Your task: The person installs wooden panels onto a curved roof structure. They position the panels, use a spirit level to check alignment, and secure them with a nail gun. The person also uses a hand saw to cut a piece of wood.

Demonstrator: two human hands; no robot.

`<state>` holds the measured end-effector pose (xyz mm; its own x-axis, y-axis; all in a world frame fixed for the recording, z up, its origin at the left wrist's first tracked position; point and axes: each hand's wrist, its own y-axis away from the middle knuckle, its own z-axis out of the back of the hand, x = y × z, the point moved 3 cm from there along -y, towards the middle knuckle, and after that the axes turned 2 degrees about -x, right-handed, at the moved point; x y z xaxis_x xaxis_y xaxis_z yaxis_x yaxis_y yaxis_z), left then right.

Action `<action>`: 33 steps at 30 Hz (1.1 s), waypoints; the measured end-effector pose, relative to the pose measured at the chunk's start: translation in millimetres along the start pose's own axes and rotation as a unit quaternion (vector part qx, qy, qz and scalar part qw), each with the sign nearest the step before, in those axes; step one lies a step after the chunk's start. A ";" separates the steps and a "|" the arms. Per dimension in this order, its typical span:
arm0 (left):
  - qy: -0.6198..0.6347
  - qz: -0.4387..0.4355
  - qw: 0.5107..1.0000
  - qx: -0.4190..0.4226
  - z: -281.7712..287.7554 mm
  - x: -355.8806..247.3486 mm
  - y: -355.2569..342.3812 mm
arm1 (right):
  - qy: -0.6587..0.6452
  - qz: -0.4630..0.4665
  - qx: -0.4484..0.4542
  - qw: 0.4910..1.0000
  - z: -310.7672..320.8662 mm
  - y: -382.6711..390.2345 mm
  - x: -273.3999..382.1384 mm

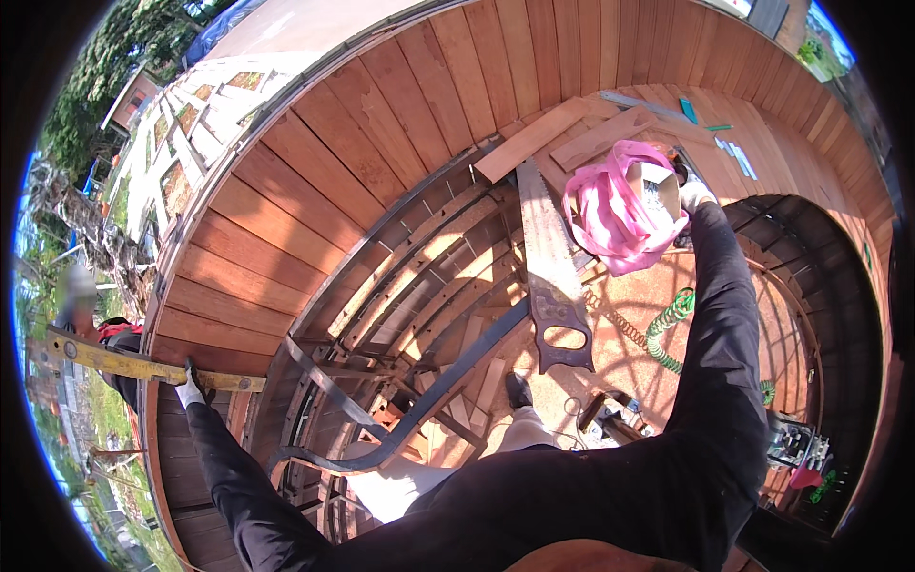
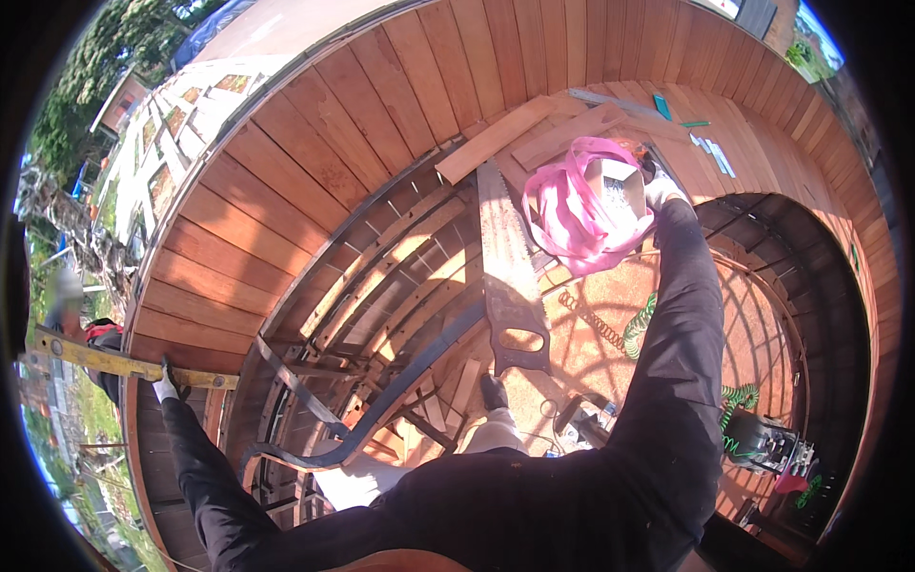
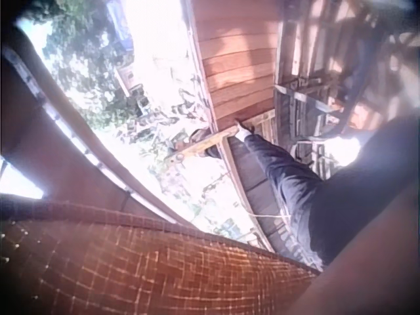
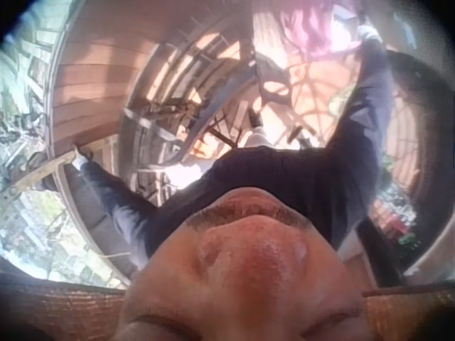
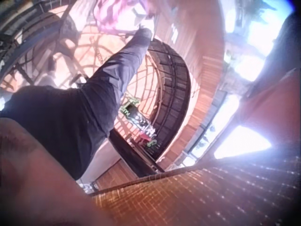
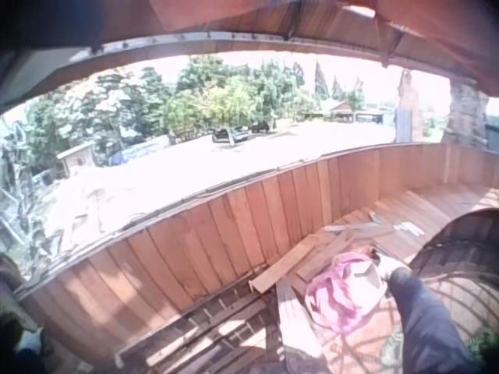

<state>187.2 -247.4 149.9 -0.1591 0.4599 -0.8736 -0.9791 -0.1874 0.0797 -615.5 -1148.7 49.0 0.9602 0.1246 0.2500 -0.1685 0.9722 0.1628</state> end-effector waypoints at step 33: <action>0.076 -0.244 0.963 -0.083 -31.0 -5.4 35.2 | -0.464 0.082 -0.384 0.794 0.0 366.1 -5.6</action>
<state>157.5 -283.4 142.5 0.3475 0.3987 -0.8487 -0.8971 -0.1222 -0.4247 -682.6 -793.5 107.2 0.3007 0.4087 0.8617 0.2529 0.8370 -0.4853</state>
